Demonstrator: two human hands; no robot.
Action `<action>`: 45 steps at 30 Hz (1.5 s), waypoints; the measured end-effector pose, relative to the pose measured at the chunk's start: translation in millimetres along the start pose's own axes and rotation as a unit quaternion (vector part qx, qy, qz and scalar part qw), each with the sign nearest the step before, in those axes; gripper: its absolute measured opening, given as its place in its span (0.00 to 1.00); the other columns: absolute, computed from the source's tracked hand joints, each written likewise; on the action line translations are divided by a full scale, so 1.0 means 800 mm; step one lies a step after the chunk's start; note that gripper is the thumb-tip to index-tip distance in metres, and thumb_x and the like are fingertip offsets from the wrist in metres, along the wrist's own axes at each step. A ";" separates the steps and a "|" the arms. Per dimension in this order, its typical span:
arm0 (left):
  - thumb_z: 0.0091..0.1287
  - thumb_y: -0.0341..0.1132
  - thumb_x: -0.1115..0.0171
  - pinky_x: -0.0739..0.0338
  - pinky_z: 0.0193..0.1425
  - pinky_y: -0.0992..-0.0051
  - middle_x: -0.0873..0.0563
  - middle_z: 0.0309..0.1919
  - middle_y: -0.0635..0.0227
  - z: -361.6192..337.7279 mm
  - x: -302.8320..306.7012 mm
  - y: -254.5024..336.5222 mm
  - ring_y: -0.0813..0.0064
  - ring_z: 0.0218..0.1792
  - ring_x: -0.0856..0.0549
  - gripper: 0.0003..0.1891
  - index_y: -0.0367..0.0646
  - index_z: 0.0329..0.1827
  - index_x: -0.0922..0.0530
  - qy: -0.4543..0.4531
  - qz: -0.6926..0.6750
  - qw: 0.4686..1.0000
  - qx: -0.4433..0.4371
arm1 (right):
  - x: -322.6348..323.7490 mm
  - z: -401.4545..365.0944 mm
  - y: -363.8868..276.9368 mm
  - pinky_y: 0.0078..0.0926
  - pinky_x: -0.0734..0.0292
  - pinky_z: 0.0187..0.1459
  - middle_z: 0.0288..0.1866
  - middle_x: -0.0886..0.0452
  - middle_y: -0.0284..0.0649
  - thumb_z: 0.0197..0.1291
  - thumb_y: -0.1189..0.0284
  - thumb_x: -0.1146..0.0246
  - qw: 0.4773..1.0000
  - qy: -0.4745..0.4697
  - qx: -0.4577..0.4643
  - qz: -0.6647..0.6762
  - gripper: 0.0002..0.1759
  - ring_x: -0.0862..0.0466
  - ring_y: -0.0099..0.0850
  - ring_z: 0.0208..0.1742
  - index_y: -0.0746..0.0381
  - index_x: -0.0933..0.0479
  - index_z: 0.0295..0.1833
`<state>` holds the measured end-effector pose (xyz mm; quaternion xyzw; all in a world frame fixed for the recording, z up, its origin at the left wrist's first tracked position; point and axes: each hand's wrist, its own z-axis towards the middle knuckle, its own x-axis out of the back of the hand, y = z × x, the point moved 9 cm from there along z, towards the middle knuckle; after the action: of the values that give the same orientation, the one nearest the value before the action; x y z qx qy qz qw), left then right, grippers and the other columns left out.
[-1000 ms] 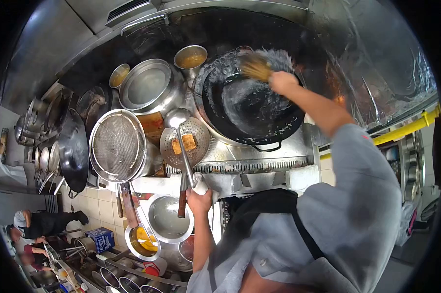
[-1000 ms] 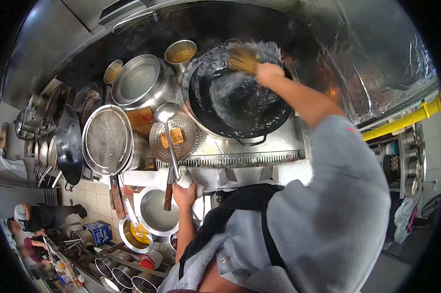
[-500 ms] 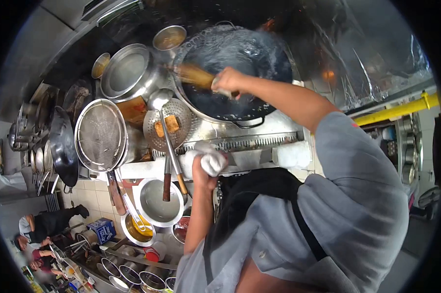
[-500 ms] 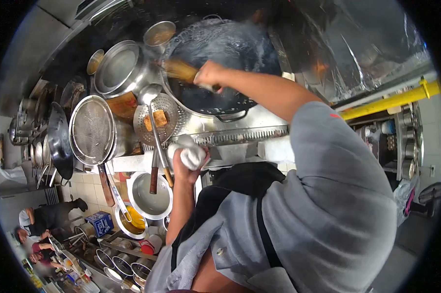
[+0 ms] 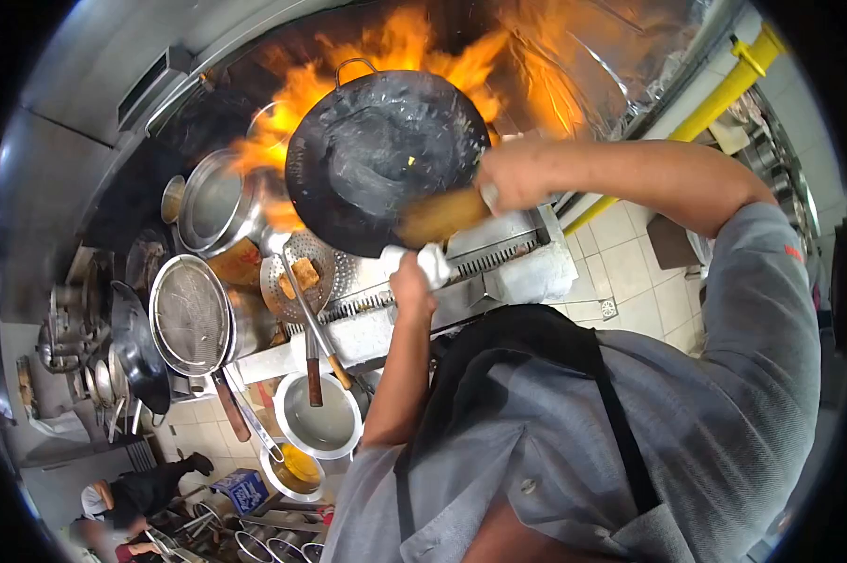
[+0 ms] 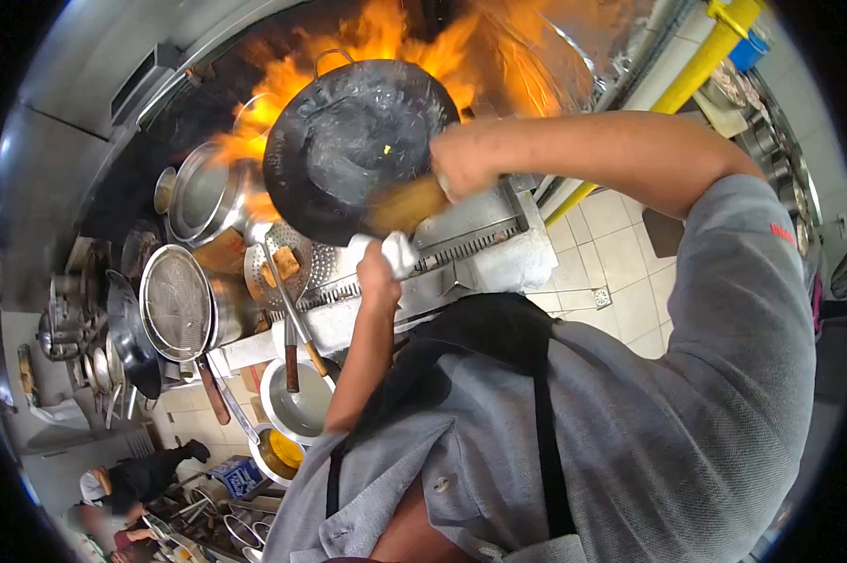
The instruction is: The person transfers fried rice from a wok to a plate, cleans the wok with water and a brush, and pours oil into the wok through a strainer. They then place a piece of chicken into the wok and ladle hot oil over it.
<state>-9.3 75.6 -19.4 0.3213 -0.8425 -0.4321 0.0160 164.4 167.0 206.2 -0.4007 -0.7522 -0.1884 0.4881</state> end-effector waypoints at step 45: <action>0.51 0.31 0.45 0.27 0.41 0.65 0.19 0.30 0.51 -0.199 0.025 0.312 0.55 0.34 0.19 0.12 0.32 0.36 0.25 0.018 0.568 0.713 -0.410 | -0.161 -0.002 0.125 0.30 0.26 0.24 0.37 0.25 0.37 0.63 0.62 0.44 0.641 0.161 -0.259 0.705 0.14 0.25 0.31 0.25 0.53 0.28 0.52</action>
<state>-108.7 55.1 259.5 -0.2486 -0.6057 -0.6389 0.4039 270.1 172.5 82.3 -0.8827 -0.0721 -0.0358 0.4630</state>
